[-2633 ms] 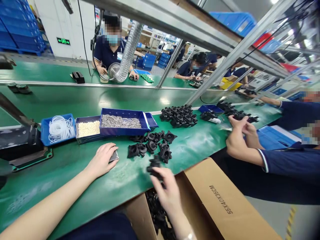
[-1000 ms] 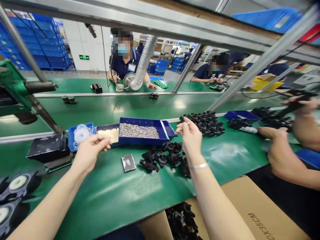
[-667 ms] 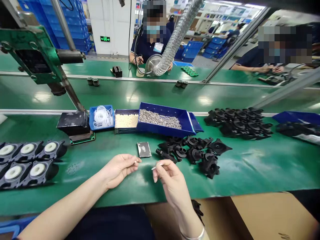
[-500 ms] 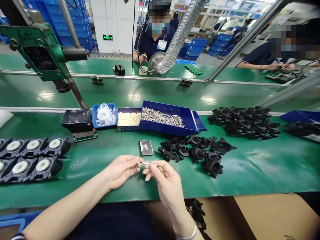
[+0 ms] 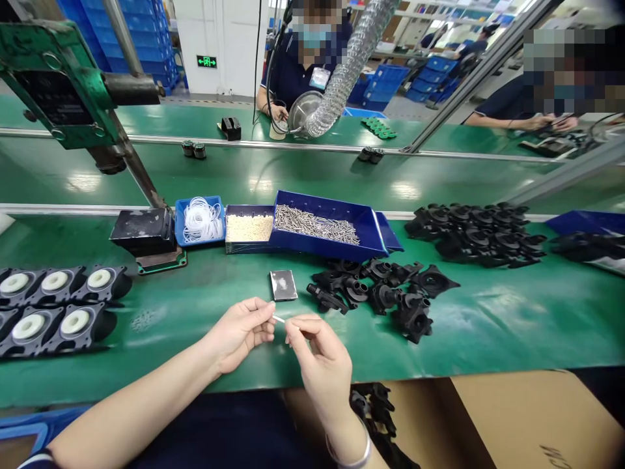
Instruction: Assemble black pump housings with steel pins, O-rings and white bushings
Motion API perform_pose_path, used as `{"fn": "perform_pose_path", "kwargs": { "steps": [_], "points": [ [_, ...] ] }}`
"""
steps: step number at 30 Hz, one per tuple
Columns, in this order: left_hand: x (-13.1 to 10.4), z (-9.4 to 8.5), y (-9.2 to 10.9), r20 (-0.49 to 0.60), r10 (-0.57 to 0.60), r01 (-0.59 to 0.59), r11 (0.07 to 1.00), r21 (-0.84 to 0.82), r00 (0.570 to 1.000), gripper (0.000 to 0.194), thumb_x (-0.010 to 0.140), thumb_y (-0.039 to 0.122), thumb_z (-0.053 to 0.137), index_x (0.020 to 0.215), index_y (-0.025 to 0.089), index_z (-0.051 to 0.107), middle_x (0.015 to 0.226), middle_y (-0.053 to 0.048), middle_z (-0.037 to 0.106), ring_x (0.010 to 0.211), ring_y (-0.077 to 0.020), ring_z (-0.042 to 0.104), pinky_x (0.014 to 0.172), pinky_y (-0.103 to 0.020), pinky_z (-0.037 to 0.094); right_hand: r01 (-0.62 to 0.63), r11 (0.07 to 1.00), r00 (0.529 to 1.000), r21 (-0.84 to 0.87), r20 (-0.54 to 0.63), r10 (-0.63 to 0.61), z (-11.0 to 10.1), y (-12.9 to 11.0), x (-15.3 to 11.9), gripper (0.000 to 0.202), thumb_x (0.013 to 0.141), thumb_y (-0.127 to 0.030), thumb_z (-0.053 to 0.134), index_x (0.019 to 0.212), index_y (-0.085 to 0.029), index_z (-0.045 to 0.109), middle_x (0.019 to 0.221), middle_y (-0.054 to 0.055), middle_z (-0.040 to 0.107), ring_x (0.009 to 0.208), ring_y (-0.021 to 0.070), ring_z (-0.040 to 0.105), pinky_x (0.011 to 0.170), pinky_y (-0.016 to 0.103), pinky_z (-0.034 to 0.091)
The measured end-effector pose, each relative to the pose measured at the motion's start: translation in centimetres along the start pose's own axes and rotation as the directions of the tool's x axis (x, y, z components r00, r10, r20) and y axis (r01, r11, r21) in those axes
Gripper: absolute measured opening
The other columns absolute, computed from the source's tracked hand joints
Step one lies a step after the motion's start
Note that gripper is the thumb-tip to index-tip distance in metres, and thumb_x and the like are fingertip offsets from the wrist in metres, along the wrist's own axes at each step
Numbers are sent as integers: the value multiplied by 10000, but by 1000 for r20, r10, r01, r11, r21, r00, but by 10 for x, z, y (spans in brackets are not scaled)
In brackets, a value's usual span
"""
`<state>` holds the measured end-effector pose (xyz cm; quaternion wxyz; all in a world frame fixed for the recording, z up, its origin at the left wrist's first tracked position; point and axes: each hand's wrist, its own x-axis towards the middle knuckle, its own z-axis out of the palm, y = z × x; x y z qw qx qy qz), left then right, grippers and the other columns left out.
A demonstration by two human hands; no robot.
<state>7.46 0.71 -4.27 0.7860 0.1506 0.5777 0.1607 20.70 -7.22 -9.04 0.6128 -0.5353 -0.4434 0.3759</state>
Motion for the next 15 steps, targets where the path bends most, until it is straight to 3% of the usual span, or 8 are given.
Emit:
{"fn": "perform_pose_path", "kwargs": {
  "steps": [5, 8, 13, 15],
  "points": [
    [0, 2, 1, 13, -33, 33, 999, 13, 999, 384, 711, 427, 779, 836, 123, 579, 736, 0, 665, 642, -14, 647, 633, -98, 589, 184, 966, 983, -181, 23, -182, -2, -3, 3, 246, 914, -22, 628, 1082, -201, 643, 984, 21, 672, 934, 112, 643, 846, 243, 526],
    [1, 0, 1, 14, -42, 42, 999, -3, 999, 370, 704, 390, 795, 829, 127, 566, 747, 0, 675, 657, -17, 653, 653, -105, 595, 166, 969, 986, -183, 25, -164, -4, -3, 4, 251, 914, -20, 626, 1080, -208, 644, 974, 16, 672, 930, 114, 642, 843, 249, 528],
    [6, -1, 0, 44, -51, 53, 997, -48, 998, 396, 698, 335, 810, 985, 151, 610, 772, 20, 673, 655, -1, 639, 655, -106, 586, 142, 973, 990, -184, 22, -141, -7, 1, 3, 254, 918, -21, 617, 1091, -206, 643, 991, 27, 666, 946, 127, 641, 840, 267, 532],
    [7, -1, 0, 53, -59, 62, 997, -48, 997, 375, 701, 352, 808, 937, 137, 612, 749, 30, 653, 626, 12, 619, 635, -98, 579, 155, 970, 988, -185, 45, -149, -8, 2, 3, 264, 917, -17, 615, 1104, -201, 641, 994, 34, 668, 956, 135, 643, 845, 276, 534]
  ]
}}
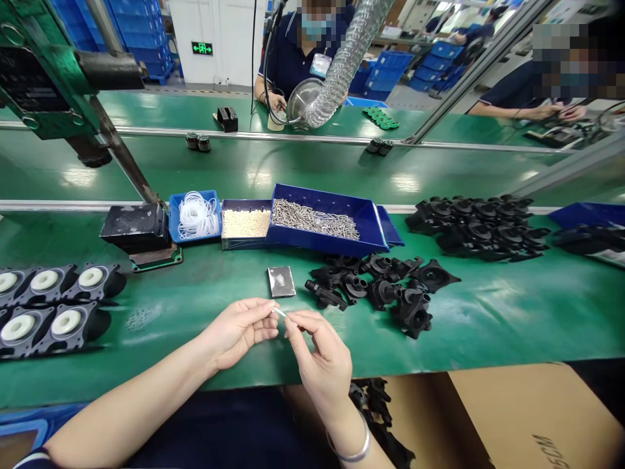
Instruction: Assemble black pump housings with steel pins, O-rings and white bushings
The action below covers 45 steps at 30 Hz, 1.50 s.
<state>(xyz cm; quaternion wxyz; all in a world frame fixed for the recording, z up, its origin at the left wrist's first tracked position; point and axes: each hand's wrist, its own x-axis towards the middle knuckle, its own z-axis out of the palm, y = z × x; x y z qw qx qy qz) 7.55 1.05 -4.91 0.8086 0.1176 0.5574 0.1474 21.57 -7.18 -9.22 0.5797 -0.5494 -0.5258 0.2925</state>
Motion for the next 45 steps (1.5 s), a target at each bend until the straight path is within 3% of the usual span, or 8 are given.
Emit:
{"fn": "perform_pose_path", "kwargs": {
  "steps": [10, 19, 27, 32, 34, 38, 40, 45],
  "points": [
    [1, 2, -1, 0, -28, 28, 999, 16, 1000, 410, 712, 431, 787, 889, 121, 586, 702, 53, 590, 563, 26, 577, 574, -95, 550, 59, 998, 998, -3, 24, -59, -2, -1, 2, 287, 904, 9, 613, 1105, -196, 621, 980, 39, 670, 943, 132, 644, 833, 277, 544],
    [2, 9, -4, -25, -19, 20, 1000, 21, 1000, 350, 721, 419, 771, 852, 143, 602, 685, 55, 592, 568, 42, 565, 555, -52, 519, 281, 938, 958, -204, 7, -286, -1, 4, -6, 434, 831, 83, 646, 1210, -113, 567, 1021, 119, 666, 968, 180, 631, 831, 342, 561],
    [0, 10, 4, -40, 130, -113, 951, 287, 991, 334, 673, 386, 816, 739, 106, 648, 674, -6, 672, 558, -43, 615, 558, -115, 524, -85, 992, 995, 90, 54, 81, -10, 3, 4, 162, 935, -66, 622, 1018, -201, 655, 890, 6, 668, 835, 112, 645, 766, 253, 530],
    [-4, 23, 6, 1, 352, -278, 738, 615, 936, 251, 744, 395, 746, 730, 145, 722, 698, 6, 667, 596, 1, 614, 618, -69, 499, -295, 943, 953, 153, 114, 280, -11, 7, -6, 105, 981, -161, 601, 952, -212, 688, 701, -40, 625, 615, 73, 596, 645, 212, 489],
    [-2, 25, 5, 71, 385, -325, 651, 686, 920, 286, 741, 445, 747, 876, 192, 758, 815, 9, 683, 659, 23, 620, 667, -54, 505, -322, 918, 946, 232, 107, 305, -17, 13, -8, 107, 986, -176, 595, 936, -206, 685, 706, -30, 613, 607, 78, 599, 617, 212, 500],
    [7, 26, 3, 128, 265, -286, 731, 619, 956, 592, 765, 567, 656, 1282, 300, 549, 1014, 7, 664, 790, -19, 687, 732, -95, 569, -327, 906, 927, 268, -93, 363, -38, 45, -6, 80, 974, -230, 611, 948, -192, 676, 1169, 60, 597, 640, 77, 618, 555, 245, 536],
    [9, 27, 1, 115, 166, -202, 787, 582, 979, 606, 767, 559, 652, 1280, 263, 520, 1040, -16, 666, 849, -65, 720, 740, -104, 584, -413, 869, 896, 272, -50, 441, -48, 64, -5, 120, 972, -290, 618, 961, -180, 667, 1331, 97, 521, 667, 88, 641, 545, 254, 551],
    [4, 29, 0, 118, -86, 33, 918, 395, 989, 607, 765, 549, 663, 1279, 256, 528, 1343, -103, 614, 1106, -175, 729, 828, -115, 628, -364, 888, 930, 280, 159, 331, -57, 64, -9, 86, 990, -234, 584, 956, -194, 652, 1106, 64, 586, 830, 130, 664, 756, 285, 577]
  ]
}}
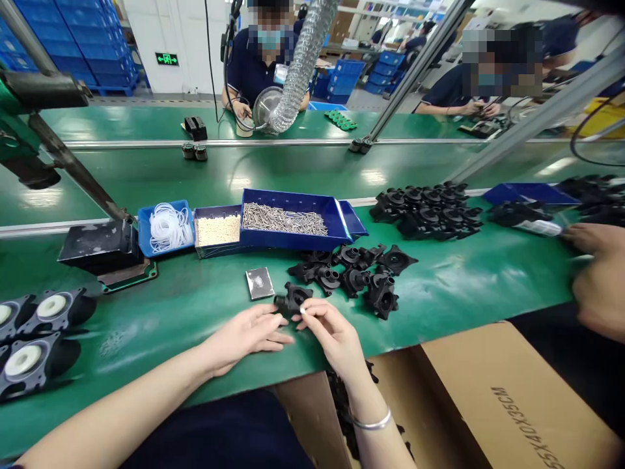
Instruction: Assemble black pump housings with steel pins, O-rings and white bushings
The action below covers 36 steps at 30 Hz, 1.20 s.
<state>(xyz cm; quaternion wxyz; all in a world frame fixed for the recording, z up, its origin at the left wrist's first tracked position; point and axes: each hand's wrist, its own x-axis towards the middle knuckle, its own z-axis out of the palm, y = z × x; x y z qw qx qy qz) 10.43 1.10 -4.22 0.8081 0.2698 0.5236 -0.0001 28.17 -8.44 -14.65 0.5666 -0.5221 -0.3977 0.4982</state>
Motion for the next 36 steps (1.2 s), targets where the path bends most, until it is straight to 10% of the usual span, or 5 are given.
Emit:
{"fn": "perform_pose_path", "kwargs": {
  "steps": [7, 12, 17, 30, 36],
  "points": [
    [-13, -14, -4, 212, -121, 151, 980, -132, 970, 628, 759, 343, 720, 1324, 219, 474, 1205, -162, 691, 1047, -244, 748, 825, -196, 665, 166, 981, 970, -100, 195, -144, 19, -37, -20, 105, 959, -124, 609, 969, -220, 651, 1214, 56, 642, 1110, 169, 621, 943, 316, 508],
    [-21, -22, -9, 31, 16, -11, 986, -168, 999, 611, 725, 306, 772, 1274, 249, 509, 1417, -104, 559, 1134, -210, 720, 891, -183, 668, 29, 996, 997, 83, -76, -22, 28, -40, -23, 88, 994, -172, 564, 975, -205, 643, 1032, 65, 675, 619, 93, 608, 528, 222, 486],
    [-25, -28, -10, -83, 150, -158, 982, -106, 985, 579, 709, 275, 785, 1241, 282, 558, 1349, -43, 589, 1127, -92, 657, 892, -176, 676, -224, 968, 972, 117, 96, 213, 48, -47, -23, 152, 997, -297, 592, 1026, -182, 688, 708, 5, 631, 500, 93, 586, 478, 199, 486],
    [-38, -29, -5, -163, 319, -261, 917, 300, 933, 432, 793, 251, 649, 1204, 377, 605, 1367, 79, 547, 1180, 48, 600, 926, 69, 502, 28, 962, 991, -271, 135, 9, 66, -54, -13, 162, 1024, -212, 533, 956, -193, 679, 622, -66, 537, 485, 31, 493, 575, 170, 424],
    [-38, -31, -10, -190, 422, -259, 792, 553, 886, 430, 832, 271, 577, 1227, 439, 575, 1421, 107, 511, 1366, 7, 500, 1311, -152, 456, 149, 902, 985, -405, 141, -99, 71, -56, -11, 157, 1025, -176, 519, 939, -168, 650, 633, -40, 543, 561, 70, 536, 613, 197, 426]
  ]
}}
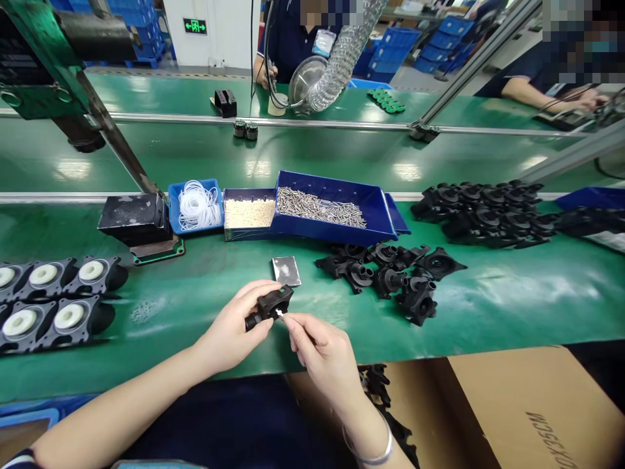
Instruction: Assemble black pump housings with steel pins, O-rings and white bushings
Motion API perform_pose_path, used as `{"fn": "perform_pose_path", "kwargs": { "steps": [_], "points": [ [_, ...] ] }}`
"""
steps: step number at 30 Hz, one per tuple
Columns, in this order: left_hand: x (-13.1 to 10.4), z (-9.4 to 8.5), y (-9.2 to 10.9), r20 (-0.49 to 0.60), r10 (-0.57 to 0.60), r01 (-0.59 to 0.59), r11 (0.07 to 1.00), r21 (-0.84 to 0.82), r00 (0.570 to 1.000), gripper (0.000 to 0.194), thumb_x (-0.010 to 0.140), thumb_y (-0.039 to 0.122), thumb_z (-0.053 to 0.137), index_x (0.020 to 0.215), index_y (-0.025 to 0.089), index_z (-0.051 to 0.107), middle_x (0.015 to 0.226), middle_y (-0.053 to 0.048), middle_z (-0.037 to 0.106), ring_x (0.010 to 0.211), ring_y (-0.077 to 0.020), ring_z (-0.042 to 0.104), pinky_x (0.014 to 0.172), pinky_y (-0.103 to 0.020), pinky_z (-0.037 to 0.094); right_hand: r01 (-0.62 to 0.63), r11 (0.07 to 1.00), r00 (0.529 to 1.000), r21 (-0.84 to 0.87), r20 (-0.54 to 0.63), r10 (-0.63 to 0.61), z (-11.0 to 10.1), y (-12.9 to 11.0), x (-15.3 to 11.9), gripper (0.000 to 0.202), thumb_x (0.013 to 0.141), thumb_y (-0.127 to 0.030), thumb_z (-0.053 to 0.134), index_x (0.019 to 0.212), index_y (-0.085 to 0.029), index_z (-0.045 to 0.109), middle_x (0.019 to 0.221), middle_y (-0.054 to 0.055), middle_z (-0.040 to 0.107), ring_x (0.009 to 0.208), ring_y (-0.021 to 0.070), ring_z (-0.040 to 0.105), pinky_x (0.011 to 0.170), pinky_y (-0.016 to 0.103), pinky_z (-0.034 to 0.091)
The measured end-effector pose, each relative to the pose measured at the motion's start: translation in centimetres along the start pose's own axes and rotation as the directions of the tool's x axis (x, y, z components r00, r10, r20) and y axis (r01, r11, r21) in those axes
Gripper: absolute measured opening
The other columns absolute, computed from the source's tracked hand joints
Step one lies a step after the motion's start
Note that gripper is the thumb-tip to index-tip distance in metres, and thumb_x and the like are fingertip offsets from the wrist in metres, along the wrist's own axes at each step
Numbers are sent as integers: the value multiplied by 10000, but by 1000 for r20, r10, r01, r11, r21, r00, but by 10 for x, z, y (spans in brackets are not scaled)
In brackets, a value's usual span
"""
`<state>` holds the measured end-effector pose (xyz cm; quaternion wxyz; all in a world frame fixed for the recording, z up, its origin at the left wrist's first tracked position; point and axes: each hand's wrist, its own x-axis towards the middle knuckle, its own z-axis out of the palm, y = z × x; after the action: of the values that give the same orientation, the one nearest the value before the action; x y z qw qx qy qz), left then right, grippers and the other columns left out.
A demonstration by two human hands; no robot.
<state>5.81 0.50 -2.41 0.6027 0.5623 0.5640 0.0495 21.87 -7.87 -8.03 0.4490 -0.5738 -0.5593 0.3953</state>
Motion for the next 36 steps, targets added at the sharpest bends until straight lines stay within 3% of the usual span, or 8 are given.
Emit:
{"fn": "perform_pose_path", "kwargs": {
  "steps": [3, 8, 20, 26, 29, 31, 34, 36],
  "points": [
    [-1, 3, -4, -35, 47, -44, 994, 96, 998, 438, 865, 334, 519, 1282, 467, 523, 1446, 116, 506, 1439, -20, 441, 1435, -288, 357, 98, 987, 994, -130, -42, -104, 6, -2, 1, 141, 1021, -136, 496, 972, -149, 628, 723, 4, 599, 644, 103, 579, 641, 225, 432],
    [-1, 4, -12, -51, 90, -81, 983, 163, 995, 467, 886, 398, 447, 1348, 460, 465, 1495, 122, 468, 1476, -25, 411, 1436, -279, 363, 163, 964, 980, -210, -79, -183, 18, -1, 3, 120, 1003, -82, 486, 988, -156, 579, 808, 28, 623, 709, 132, 583, 680, 262, 433],
    [3, 7, -23, -57, 36, -19, 961, 275, 998, 488, 895, 363, 348, 1370, 420, 444, 1499, 92, 458, 1459, -53, 432, 1404, -327, 411, 155, 970, 983, -187, -64, -169, 39, 17, 7, 159, 1024, -108, 444, 923, -160, 555, 755, 23, 586, 655, 132, 544, 631, 281, 414],
    [11, 9, -25, -115, 80, -63, 987, 150, 990, 536, 882, 384, 438, 1417, 366, 405, 1523, 29, 427, 1485, -71, 383, 1445, -332, 337, 112, 972, 987, -205, -90, -133, 35, 17, 18, 216, 1054, -170, 422, 890, -167, 562, 728, 21, 589, 625, 127, 544, 619, 271, 420],
    [14, 8, -21, -73, 107, -99, 989, 109, 992, 501, 877, 365, 469, 1378, 382, 459, 1493, 39, 465, 1473, -61, 391, 1450, -327, 327, 111, 984, 993, -140, -34, -117, 23, 18, 20, 190, 1057, -223, 460, 950, -162, 605, 710, 9, 600, 608, 115, 565, 606, 254, 437],
    [15, 7, -16, -111, 85, -81, 996, 45, 990, 479, 858, 343, 528, 1336, 374, 512, 1468, 38, 498, 1453, -68, 418, 1456, -334, 318, 66, 995, 996, -80, -53, -70, 11, 24, 23, 191, 1059, -254, 463, 1023, -169, 630, 778, 19, 650, 651, 115, 605, 642, 248, 471],
    [15, 5, -8, -150, -73, 36, 971, -237, 986, 517, 793, 317, 649, 1297, 350, 538, 1447, 21, 527, 1311, -111, 558, 1331, -392, 496, 3, 992, 983, -129, -179, -27, -4, 40, 33, 209, 1038, -301, 504, 1158, -177, 622, 954, 65, 689, 850, 165, 656, 800, 305, 526],
    [14, 1, -3, -83, -181, 120, 870, -478, 980, 594, 750, 314, 705, 1310, 357, 512, 1458, 16, 523, 1239, -135, 617, 1100, -338, 647, 47, 968, 989, -248, -122, -79, -7, 55, 42, 358, 1008, -339, 556, 1327, -175, 566, 1259, 125, 632, 1159, 242, 603, 1006, 414, 494]
  ]
}}
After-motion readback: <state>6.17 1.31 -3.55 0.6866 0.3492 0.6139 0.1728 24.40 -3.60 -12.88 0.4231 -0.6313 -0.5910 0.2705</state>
